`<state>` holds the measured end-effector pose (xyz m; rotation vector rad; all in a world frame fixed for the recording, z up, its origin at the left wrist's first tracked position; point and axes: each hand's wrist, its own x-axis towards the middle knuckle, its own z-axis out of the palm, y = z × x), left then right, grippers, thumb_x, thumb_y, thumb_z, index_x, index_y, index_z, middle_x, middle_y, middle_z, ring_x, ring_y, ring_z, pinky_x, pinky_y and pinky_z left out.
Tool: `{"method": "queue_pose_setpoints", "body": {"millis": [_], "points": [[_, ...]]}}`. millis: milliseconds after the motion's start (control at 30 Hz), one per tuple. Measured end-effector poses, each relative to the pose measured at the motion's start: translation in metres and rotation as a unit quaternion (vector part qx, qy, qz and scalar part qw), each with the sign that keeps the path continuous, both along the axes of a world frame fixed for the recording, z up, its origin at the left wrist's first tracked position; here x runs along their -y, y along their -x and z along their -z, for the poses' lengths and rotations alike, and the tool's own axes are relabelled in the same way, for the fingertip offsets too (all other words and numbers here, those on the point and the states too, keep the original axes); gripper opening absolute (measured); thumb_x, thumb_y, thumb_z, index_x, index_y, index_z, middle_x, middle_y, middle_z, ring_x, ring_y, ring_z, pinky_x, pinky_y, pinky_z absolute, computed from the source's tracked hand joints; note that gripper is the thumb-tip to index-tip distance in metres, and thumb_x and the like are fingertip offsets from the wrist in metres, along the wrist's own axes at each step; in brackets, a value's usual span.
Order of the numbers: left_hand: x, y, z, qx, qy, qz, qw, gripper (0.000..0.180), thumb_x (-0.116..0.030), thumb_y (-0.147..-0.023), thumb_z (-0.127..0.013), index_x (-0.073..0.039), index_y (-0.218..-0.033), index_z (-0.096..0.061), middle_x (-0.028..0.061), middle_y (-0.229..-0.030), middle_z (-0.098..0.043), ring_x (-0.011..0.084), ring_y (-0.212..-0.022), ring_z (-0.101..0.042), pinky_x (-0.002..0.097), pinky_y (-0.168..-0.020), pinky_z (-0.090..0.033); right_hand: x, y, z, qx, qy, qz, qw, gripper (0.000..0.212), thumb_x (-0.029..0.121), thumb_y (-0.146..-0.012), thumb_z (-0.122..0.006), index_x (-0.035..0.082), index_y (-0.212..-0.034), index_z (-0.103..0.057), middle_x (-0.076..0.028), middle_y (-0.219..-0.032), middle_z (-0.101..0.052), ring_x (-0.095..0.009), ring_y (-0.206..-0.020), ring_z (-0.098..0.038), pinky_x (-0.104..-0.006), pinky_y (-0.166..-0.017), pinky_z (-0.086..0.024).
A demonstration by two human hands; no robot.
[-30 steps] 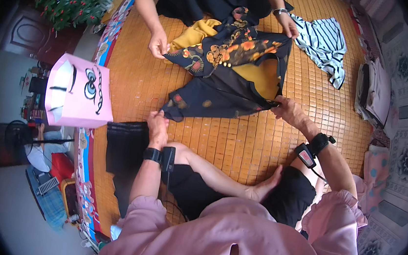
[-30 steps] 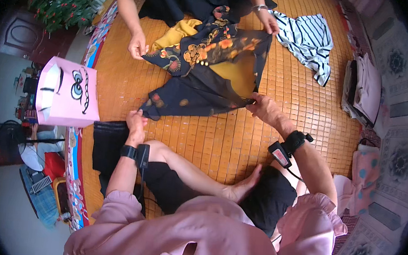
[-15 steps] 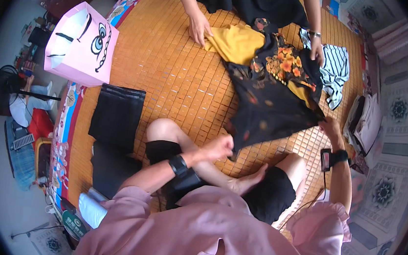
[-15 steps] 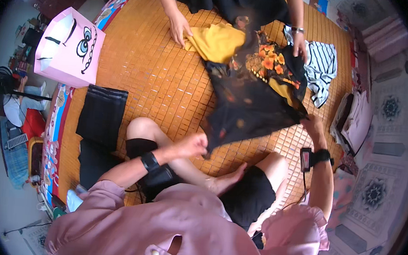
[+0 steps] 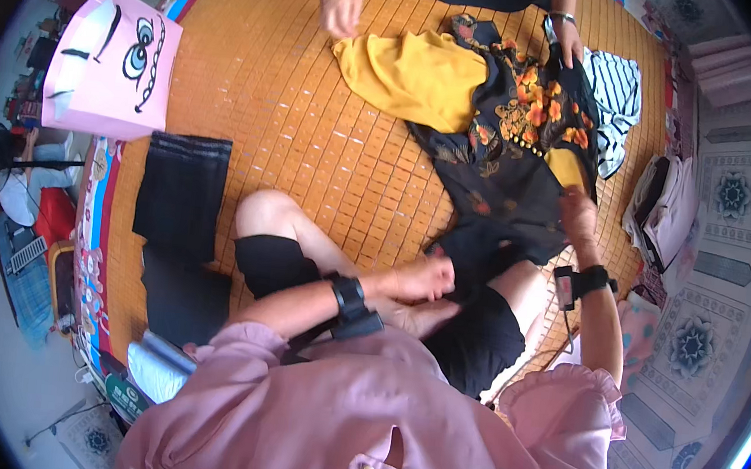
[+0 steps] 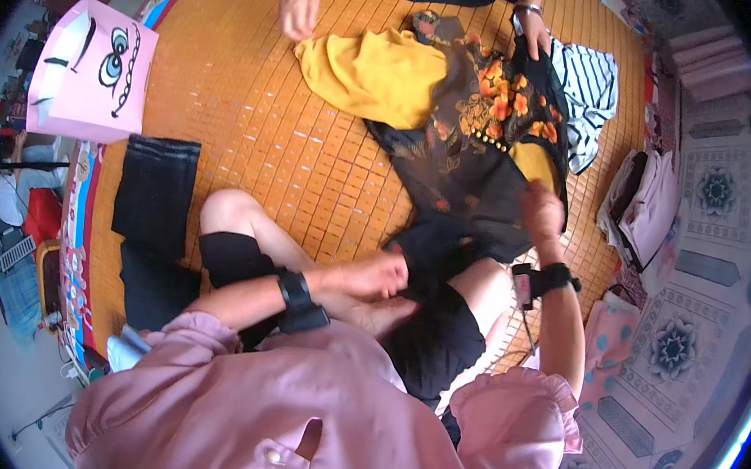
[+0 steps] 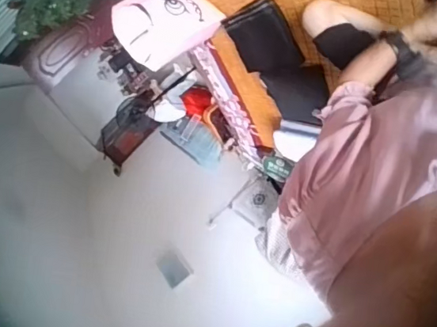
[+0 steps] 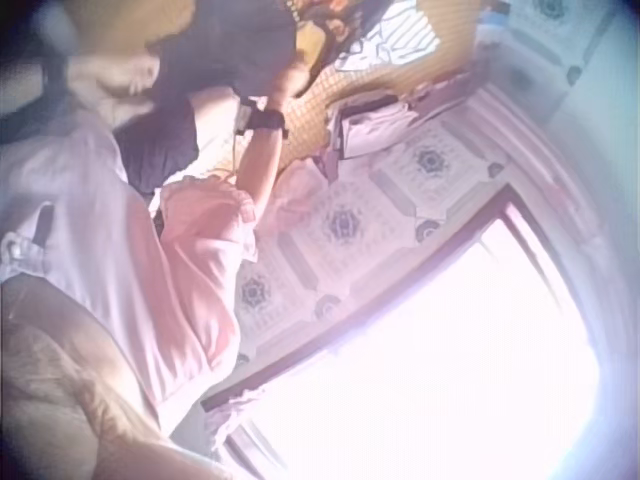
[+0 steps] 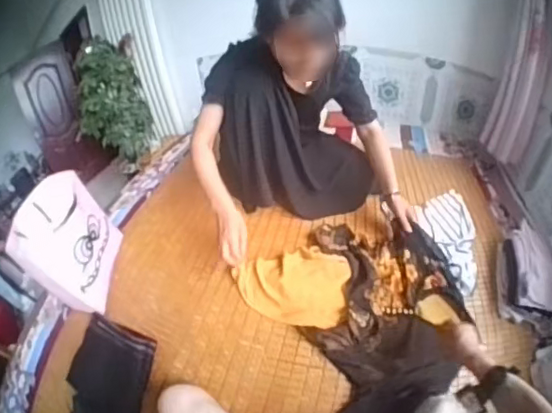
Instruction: The person folds several clothing items on a mat, including a floral shirt and yellow fabric.
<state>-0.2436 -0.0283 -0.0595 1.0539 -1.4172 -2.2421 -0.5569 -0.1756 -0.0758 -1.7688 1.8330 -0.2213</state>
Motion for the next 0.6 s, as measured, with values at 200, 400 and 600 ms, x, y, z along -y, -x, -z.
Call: {"method": "queue_pose_setpoints", "body": {"millis": [200, 400, 600], "points": [[0.103, -0.079, 0.051, 0.349, 0.289, -0.187, 0.872, 0.006, -0.014, -0.079, -0.049, -0.009, -0.081, -0.051, 0.0144, -0.08, -0.059, 0.0331, -0.075, -0.057, 0.0439, -0.061, -0.043, -0.059, -0.122, -0.048, -0.135, -0.108, -0.275, 0.946, 0.043, 0.036, -0.066, -0.07, 0.01, -0.098, -0.057, -0.007, -0.082, -0.063, -0.027, -0.08, -0.062, -0.0367, -0.069, -0.048], [0.161, -0.088, 0.041, 0.361, 0.359, -0.224, 0.831, 0.028, -0.01, -0.078, -0.049, -0.01, -0.106, -0.052, 0.0131, -0.103, -0.057, 0.03, -0.095, -0.054, 0.04, -0.08, -0.043, -0.077, -0.111, 0.004, -0.229, -0.035, -0.295, 0.927, 0.023, 0.025, -0.072, -0.061, 0.011, -0.088, -0.053, -0.008, -0.086, -0.06, -0.03, -0.078, -0.06, -0.0407, -0.066, -0.048], [0.189, -0.083, 0.026, 0.307, 0.236, -0.294, 0.874, 0.02, -0.019, -0.081, -0.053, -0.003, -0.093, -0.057, 0.0086, -0.08, -0.062, 0.0208, -0.068, -0.057, 0.0312, -0.064, -0.045, -0.045, -0.062, -0.014, -0.203, 0.015, -0.157, 0.966, 0.01, 0.014, -0.073, -0.054, 0.01, -0.082, -0.053, -0.012, -0.076, -0.059, -0.033, -0.074, -0.058, -0.0416, -0.064, -0.047]]}}
